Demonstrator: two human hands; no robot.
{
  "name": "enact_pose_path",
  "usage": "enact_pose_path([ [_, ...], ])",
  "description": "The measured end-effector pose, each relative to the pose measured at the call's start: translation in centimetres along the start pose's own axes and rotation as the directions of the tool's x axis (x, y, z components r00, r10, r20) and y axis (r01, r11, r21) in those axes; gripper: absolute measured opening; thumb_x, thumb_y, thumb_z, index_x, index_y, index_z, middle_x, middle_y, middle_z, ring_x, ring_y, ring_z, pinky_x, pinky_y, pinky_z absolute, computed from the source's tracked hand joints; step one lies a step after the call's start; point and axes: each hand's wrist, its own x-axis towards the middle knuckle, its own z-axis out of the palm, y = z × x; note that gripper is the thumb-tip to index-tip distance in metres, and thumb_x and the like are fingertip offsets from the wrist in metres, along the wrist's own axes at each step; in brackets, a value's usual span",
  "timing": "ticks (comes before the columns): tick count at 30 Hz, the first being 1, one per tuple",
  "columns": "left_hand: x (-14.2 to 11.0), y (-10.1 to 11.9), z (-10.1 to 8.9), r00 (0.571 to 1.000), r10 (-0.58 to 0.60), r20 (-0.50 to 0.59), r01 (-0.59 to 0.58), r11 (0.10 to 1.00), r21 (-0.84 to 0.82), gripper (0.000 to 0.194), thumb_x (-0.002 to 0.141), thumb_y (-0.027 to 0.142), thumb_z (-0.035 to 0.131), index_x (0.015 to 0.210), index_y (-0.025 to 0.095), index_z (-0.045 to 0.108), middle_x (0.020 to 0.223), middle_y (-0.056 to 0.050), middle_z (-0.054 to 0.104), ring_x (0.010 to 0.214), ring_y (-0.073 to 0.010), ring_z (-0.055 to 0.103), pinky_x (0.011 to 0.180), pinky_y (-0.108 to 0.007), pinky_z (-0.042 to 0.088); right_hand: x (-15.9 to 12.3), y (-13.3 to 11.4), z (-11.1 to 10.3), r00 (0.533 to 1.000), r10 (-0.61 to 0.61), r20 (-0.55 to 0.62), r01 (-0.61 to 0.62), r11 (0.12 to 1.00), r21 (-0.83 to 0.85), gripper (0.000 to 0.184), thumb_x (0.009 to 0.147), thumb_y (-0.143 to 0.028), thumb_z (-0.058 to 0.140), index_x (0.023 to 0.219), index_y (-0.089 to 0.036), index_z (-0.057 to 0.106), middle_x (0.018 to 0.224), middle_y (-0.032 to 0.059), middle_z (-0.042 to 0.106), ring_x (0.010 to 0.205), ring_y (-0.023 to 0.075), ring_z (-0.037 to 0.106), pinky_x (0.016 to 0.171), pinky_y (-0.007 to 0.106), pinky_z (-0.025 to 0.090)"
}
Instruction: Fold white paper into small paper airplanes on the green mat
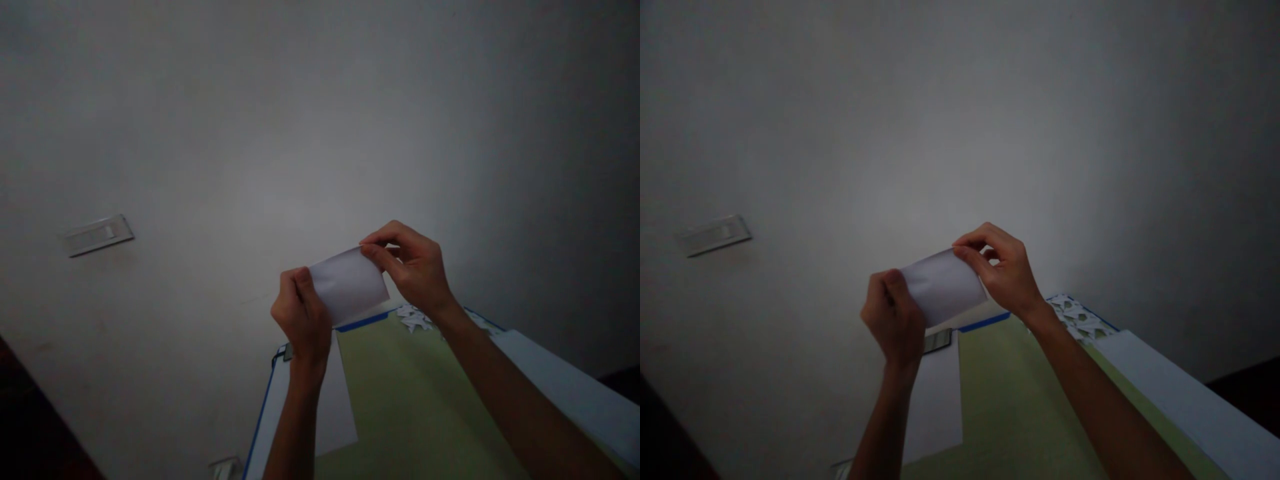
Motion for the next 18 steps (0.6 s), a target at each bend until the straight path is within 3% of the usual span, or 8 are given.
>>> enact_pose_path([
  [4,-0.04,-0.06,0.09,0.999,0.021,-0.030,-0.019,0.999,0.038,0.028,0.104,0.026,0.048,0.078,0.019,0.056,0.060,0.004,0.053,0.052,-0.0094,0.048,0.052,-0.023,0.029,0.06,-0.20,0.10,1.000,-0.002,0.005,0.002,1.000,-0.012,0.004,0.090,-0.024,0.073,0.086,-0.023,0.073,0.085,0.0008,0.067,0.079,0.0160,0.063,0.061,0.028,0.051],
  [11,0.29,0.12,-0.35,1.000,-0.006,0.010,0.007,0.999,-0.052,0.027,0.104,0.029,0.049,0.080,0.019,0.056,0.060,0.006,0.050,0.053,-0.0087,0.046,0.052,-0.021,0.031,0.01,0.04,0.39,1.000,0.010,0.021,-0.010,1.000,0.021,0.005,0.090,-0.026,0.074,0.086,-0.022,0.073,0.084,0.0005,0.067,0.074,0.0146,0.062,0.055,0.026,0.050],
  [18,0.36,0.26,0.16,0.988,-0.125,0.093,0.135,0.984,-0.115,0.031,0.105,0.036,0.047,0.079,0.020,0.053,0.060,0.006,0.045,0.053,-0.0103,0.043,0.051,-0.023,0.030,-0.10,-0.18,0.47,0.999,-0.032,-0.044,0.028,0.995,-0.093,0.005,0.092,-0.023,0.071,0.086,-0.022,0.072,0.088,0.0005,0.068,0.082,0.0152,0.064,0.062,0.026,0.052],
])
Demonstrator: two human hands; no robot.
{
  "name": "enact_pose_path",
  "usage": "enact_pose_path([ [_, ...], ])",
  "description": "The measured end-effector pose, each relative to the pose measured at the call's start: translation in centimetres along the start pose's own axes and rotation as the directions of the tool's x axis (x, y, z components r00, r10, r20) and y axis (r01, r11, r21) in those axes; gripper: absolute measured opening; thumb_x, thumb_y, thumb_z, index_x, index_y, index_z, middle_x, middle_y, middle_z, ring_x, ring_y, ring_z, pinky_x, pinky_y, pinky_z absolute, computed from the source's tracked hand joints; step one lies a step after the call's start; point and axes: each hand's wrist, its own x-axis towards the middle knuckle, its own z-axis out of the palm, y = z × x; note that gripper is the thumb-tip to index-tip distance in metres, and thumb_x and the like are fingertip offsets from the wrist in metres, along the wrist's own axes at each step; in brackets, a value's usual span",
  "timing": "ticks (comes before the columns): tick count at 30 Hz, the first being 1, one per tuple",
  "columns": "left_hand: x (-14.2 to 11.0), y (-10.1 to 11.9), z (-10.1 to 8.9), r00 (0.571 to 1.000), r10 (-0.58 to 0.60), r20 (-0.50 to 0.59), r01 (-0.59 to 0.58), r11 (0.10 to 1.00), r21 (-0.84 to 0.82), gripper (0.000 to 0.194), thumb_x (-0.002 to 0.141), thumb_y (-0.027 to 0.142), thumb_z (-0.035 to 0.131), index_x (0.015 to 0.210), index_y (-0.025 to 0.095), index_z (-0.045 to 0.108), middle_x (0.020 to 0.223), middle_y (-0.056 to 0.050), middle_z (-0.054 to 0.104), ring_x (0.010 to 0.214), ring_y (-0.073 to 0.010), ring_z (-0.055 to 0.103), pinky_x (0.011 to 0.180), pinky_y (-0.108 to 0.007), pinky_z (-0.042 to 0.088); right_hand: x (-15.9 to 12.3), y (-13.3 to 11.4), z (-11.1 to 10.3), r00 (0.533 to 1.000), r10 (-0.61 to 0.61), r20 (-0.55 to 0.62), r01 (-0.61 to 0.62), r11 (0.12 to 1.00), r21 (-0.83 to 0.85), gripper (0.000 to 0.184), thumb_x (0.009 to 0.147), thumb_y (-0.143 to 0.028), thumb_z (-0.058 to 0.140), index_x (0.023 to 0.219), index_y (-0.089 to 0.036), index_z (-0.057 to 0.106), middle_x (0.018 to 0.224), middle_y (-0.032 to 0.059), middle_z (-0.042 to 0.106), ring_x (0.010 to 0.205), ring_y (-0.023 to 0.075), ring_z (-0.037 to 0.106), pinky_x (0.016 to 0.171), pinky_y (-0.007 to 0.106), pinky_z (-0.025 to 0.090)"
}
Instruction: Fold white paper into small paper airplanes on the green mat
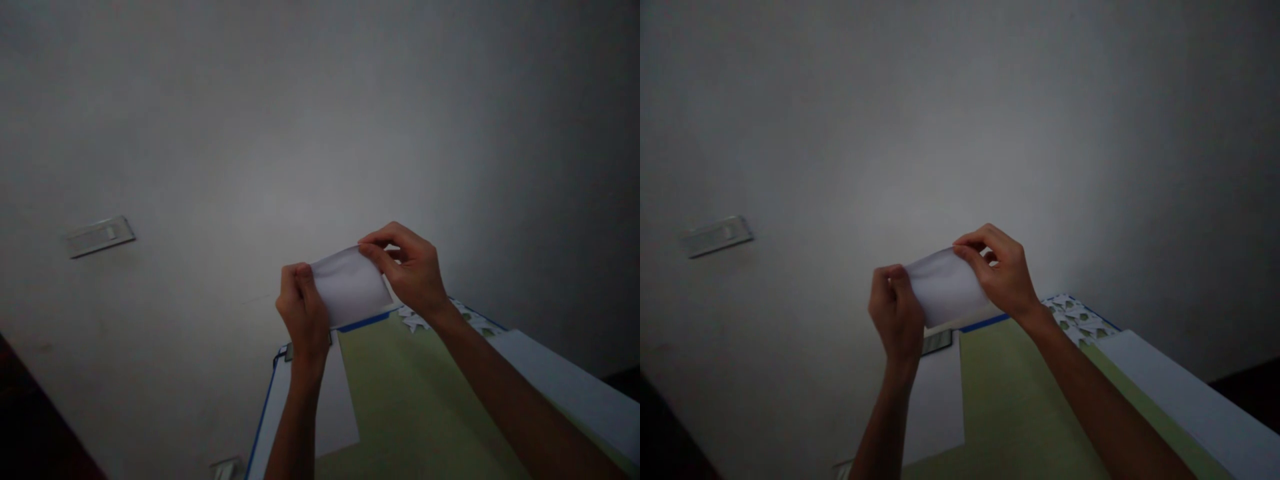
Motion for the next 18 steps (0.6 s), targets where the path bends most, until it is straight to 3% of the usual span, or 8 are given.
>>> enact_pose_path([
  [9,-1.0,0.4,1.3,0.996,-0.078,-0.050,0.076,0.996,-0.045,0.032,0.106,0.034,0.042,0.077,0.021,0.048,0.062,0.005,0.047,0.055,-0.0109,0.045,0.054,-0.025,0.032,0.2,-0.5,0.2,0.990,0.066,-0.128,-0.067,0.998,-0.002,0.005,0.092,-0.027,0.071,0.089,-0.023,0.071,0.090,0.0018,0.068,0.084,0.0169,0.065,0.059,0.026,0.051],
  [18,-0.9,0.9,0.8,0.997,-0.069,-0.020,0.069,0.997,-0.029,0.024,0.105,0.033,0.048,0.084,0.021,0.052,0.062,0.005,0.049,0.054,-0.0110,0.047,0.052,-0.024,0.032,0.3,-0.4,0.2,0.993,0.036,-0.110,-0.040,0.999,-0.029,0.007,0.094,-0.028,0.067,0.090,-0.023,0.070,0.091,0.0033,0.067,0.086,0.0182,0.065,0.061,0.028,0.055],
])
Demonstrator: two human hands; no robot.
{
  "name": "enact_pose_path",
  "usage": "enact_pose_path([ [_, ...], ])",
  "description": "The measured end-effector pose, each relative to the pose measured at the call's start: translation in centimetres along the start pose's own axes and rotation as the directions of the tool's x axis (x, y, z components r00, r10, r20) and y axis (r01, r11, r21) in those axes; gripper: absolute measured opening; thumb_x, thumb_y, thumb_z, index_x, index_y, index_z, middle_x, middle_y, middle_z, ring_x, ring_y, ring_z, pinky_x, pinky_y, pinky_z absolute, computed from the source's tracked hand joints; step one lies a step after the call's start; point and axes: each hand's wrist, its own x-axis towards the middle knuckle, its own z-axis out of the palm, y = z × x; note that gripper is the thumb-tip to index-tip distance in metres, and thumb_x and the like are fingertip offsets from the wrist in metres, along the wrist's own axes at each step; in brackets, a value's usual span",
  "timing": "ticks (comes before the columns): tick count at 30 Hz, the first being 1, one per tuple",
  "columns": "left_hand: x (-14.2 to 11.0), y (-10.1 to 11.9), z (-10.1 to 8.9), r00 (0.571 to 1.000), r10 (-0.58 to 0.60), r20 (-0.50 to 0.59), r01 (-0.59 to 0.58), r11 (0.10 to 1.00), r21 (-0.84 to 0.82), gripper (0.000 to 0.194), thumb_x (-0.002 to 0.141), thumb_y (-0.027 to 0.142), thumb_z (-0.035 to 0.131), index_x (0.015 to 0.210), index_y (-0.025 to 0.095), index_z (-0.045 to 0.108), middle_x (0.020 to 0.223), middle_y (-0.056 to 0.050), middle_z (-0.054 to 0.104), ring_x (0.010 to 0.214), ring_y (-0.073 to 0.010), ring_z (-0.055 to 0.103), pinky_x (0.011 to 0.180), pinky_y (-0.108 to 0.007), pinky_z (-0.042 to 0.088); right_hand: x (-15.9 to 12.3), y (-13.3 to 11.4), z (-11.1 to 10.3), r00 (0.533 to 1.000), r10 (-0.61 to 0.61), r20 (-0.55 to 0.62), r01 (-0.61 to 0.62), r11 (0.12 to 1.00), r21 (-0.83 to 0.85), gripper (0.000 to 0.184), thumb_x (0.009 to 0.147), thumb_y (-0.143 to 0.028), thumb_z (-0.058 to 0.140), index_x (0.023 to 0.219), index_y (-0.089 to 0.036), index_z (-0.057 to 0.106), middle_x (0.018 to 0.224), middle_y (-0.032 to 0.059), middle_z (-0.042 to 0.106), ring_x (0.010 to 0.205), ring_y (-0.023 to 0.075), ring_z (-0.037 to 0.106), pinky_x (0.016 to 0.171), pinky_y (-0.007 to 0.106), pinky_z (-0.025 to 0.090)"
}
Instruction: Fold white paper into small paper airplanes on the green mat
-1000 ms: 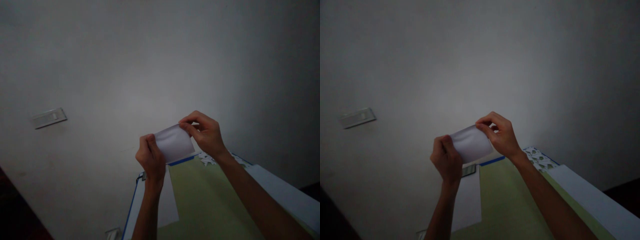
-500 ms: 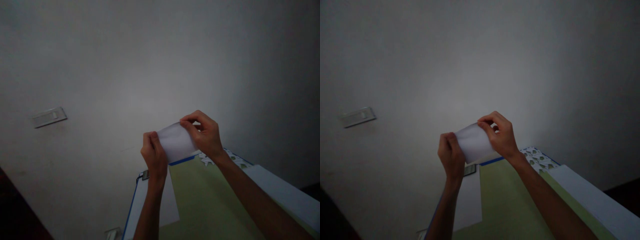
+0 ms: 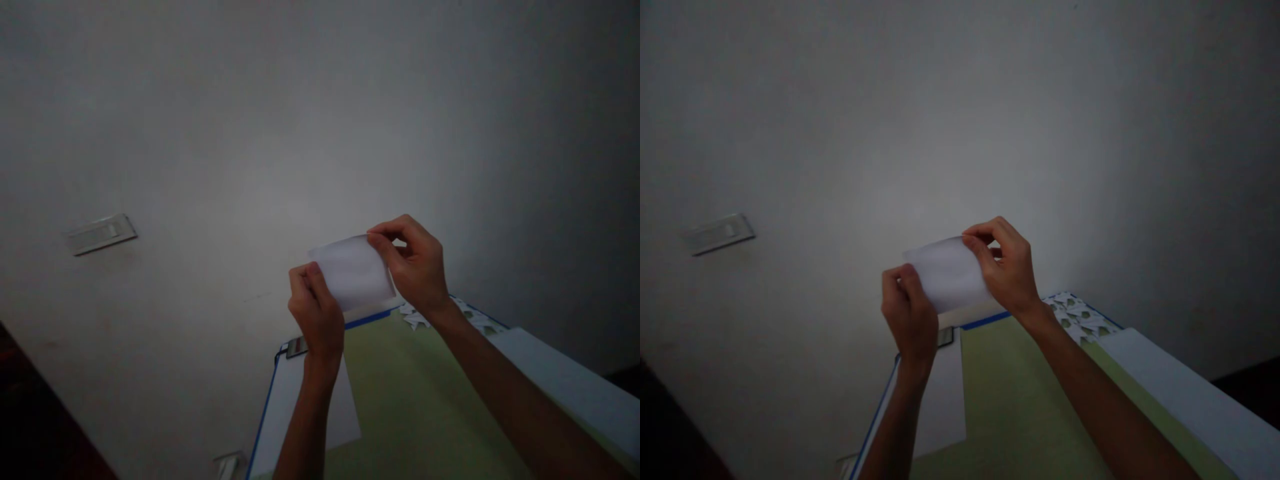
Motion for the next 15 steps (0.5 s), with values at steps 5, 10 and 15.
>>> enact_pose_path([
  [5,0.33,0.57,-0.28,0.998,-0.059,0.036,0.059,0.998,-0.013,0.026,0.105,0.035,0.047,0.085,0.021,0.053,0.060,0.006,0.045,0.051,-0.0096,0.043,0.048,-0.023,0.028,-0.04,0.09,0.06,1.000,-0.001,0.001,0.001,1.000,-0.005,0.006,0.093,-0.027,0.069,0.090,-0.023,0.070,0.091,0.0028,0.067,0.086,0.0177,0.065,0.061,0.027,0.055],
  [10,0.44,0.67,-0.31,0.992,-0.099,0.080,0.103,0.993,-0.052,0.027,0.106,0.041,0.046,0.088,0.022,0.051,0.055,0.009,0.035,0.045,-0.0095,0.033,0.044,-0.023,0.023,-0.16,0.40,0.15,1.000,0.021,-0.011,-0.021,1.000,-0.005,0.008,0.093,-0.030,0.069,0.089,-0.022,0.070,0.091,0.0029,0.068,0.084,0.0178,0.066,0.060,0.027,0.054],
  [15,0.86,0.00,-0.18,0.986,-0.079,0.150,0.089,0.994,-0.062,0.027,0.106,0.041,0.044,0.088,0.022,0.050,0.058,0.007,0.039,0.048,-0.0098,0.037,0.044,-0.022,0.025,-0.28,0.94,0.03,0.999,0.041,-0.008,-0.041,0.999,0.000,0.010,0.093,-0.032,0.069,0.090,-0.022,0.071,0.090,0.0032,0.069,0.083,0.0179,0.066,0.060,0.028,0.053],
])
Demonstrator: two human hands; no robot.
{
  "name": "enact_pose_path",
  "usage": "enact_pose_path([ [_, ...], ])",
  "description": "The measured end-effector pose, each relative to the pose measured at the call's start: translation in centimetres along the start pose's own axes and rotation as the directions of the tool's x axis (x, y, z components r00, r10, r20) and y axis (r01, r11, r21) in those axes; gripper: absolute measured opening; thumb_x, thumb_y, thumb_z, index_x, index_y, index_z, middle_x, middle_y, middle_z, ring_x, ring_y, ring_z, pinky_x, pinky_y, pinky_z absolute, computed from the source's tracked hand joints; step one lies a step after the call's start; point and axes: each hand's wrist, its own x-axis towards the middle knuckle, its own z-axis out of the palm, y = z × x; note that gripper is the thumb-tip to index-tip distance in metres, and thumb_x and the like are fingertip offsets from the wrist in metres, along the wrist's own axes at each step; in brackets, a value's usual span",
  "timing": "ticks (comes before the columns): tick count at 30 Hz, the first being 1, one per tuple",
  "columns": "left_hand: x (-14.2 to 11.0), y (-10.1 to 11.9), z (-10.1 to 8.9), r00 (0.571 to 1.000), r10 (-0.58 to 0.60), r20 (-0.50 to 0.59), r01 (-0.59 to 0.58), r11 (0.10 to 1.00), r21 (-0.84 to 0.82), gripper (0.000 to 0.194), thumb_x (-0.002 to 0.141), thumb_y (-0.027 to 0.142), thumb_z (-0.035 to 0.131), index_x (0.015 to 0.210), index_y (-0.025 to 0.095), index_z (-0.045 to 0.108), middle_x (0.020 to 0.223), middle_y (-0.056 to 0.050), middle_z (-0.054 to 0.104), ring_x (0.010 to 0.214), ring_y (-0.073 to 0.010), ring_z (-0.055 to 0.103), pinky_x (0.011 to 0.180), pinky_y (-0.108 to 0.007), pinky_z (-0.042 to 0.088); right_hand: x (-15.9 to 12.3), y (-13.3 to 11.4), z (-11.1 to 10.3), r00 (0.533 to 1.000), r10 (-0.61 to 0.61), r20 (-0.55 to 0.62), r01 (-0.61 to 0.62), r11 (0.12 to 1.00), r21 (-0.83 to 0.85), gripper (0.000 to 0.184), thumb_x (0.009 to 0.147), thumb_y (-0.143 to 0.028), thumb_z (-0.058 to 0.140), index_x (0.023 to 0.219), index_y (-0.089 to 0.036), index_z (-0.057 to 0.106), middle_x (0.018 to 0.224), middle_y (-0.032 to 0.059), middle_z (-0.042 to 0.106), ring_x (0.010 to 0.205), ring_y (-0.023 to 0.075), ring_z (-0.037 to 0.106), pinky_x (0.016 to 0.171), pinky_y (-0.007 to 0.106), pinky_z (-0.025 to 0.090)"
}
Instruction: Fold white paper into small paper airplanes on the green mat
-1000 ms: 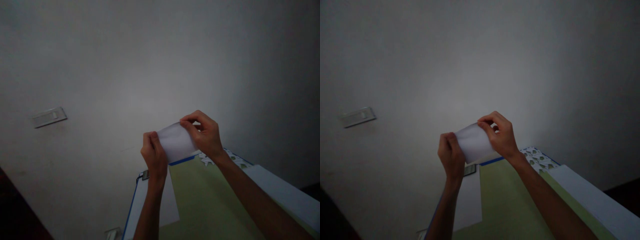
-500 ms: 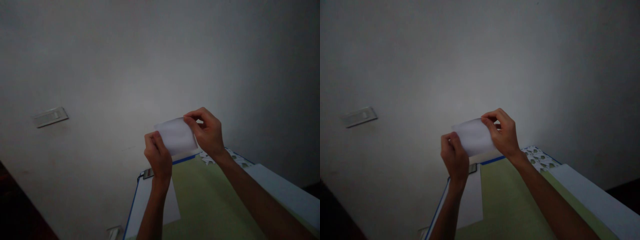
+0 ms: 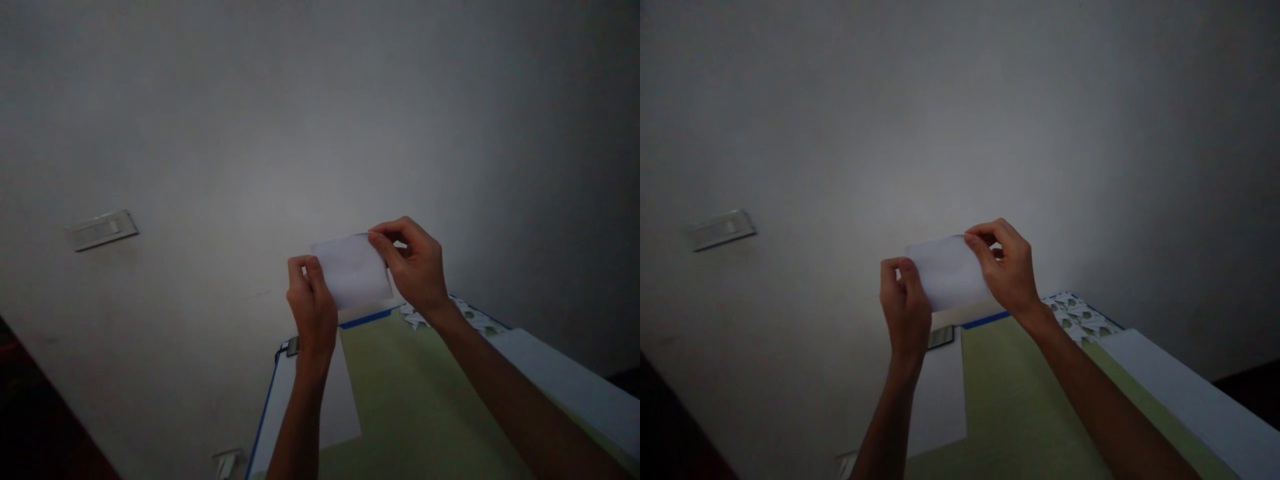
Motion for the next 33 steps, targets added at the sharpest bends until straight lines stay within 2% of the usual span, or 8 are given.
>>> enact_pose_path([
  [10,0.4,-2.0,-0.8,0.994,0.100,0.053,-0.104,0.992,0.075,0.024,0.104,0.039,0.047,0.089,0.021,0.055,0.056,0.007,0.043,0.047,-0.0106,0.041,0.046,-0.023,0.027,0.3,0.0,-1.2,0.980,-0.047,0.194,0.052,0.998,-0.024,0.019,0.090,-0.025,0.068,0.109,-0.025,0.072,0.105,0.0048,0.071,0.089,0.0199,0.066,0.069,0.033,0.055],
  [14,0.7,-2.6,-1.2,0.946,0.174,0.273,-0.200,0.977,0.070,0.024,0.102,0.037,0.050,0.086,0.022,0.060,0.057,0.006,0.050,0.049,-0.0103,0.046,0.048,-0.022,0.030,0.5,-0.8,-1.8,0.917,-0.175,0.357,0.214,0.974,-0.072,0.033,0.088,-0.022,0.072,0.120,-0.029,0.071,0.119,0.0050,0.072,0.111,0.0252,0.063,0.099,0.046,0.050],
  [18,0.8,-2.4,-1.4,0.871,0.250,0.422,-0.293,0.955,0.040,0.026,0.100,0.038,0.054,0.083,0.021,0.064,0.060,0.004,0.058,0.051,-0.0103,0.051,0.051,-0.022,0.035,0.4,-0.9,-1.7,0.832,-0.104,0.545,0.125,0.992,-0.002,0.011,0.092,-0.031,0.071,0.099,-0.026,0.077,0.099,0.0023,0.077,0.093,0.0203,0.068,0.086,0.037,0.053],
  [21,0.8,-2.4,-1.6,0.871,0.235,0.431,-0.268,0.963,0.016,0.028,0.097,0.040,0.060,0.079,0.020,0.066,0.063,0.002,0.063,0.055,-0.0112,0.054,0.053,-0.023,0.039,0.5,-0.1,-1.6,0.866,-0.015,0.500,0.020,1.000,-0.006,0.012,0.093,-0.032,0.069,0.088,-0.024,0.077,0.088,0.0015,0.076,0.084,0.0186,0.068,0.074,0.032,0.053],
  [25,1.0,-3.1,-1.8,0.892,0.177,0.416,-0.168,0.984,-0.059,0.023,0.091,0.040,0.069,0.080,0.019,0.071,0.074,-0.002,0.068,0.066,-0.0140,0.060,0.061,-0.025,0.048,0.7,1.4,-2.1,0.941,0.025,0.338,-0.043,0.998,0.045,0.015,0.091,-0.036,0.071,0.090,-0.023,0.076,0.091,0.0035,0.077,0.086,0.0203,0.070,0.076,0.034,0.055],
  [29,1.3,-3.6,-2.0,0.941,0.124,0.314,-0.093,0.989,-0.112,0.020,0.091,0.039,0.069,0.087,0.020,0.074,0.077,-0.002,0.068,0.067,-0.0143,0.058,0.062,-0.026,0.050,0.7,2.1,-2.5,0.917,0.042,0.397,-0.039,0.999,-0.017,0.012,0.090,-0.032,0.070,0.088,-0.021,0.074,0.085,0.0027,0.076,0.079,0.0192,0.068,0.075,0.034,0.054],
  [31,1.3,-3.4,-2.1,0.941,0.167,0.295,-0.156,0.986,-0.060,0.018,0.091,0.037,0.070,0.085,0.020,0.075,0.074,-0.002,0.068,0.066,-0.0140,0.056,0.063,-0.027,0.048,0.6,1.9,-2.5,0.903,-0.007,0.429,0.043,0.996,-0.074,0.005,0.088,-0.023,0.070,0.092,-0.022,0.073,0.092,0.0025,0.076,0.086,0.0199,0.068,0.081,0.036,0.053],
  [33,1.4,-3.0,-2.1,0.914,0.252,0.318,-0.262,0.965,-0.010,0.015,0.090,0.033,0.071,0.082,0.021,0.076,0.071,-0.001,0.068,0.063,-0.0140,0.053,0.062,-0.028,0.045,0.5,1.5,-2.4,0.877,-0.092,0.472,0.151,0.984,-0.090,0.018,0.085,-0.017,0.070,0.101,-0.024,0.073,0.104,0.0027,0.076,0.099,0.0216,0.067,0.091,0.039,0.050],
])
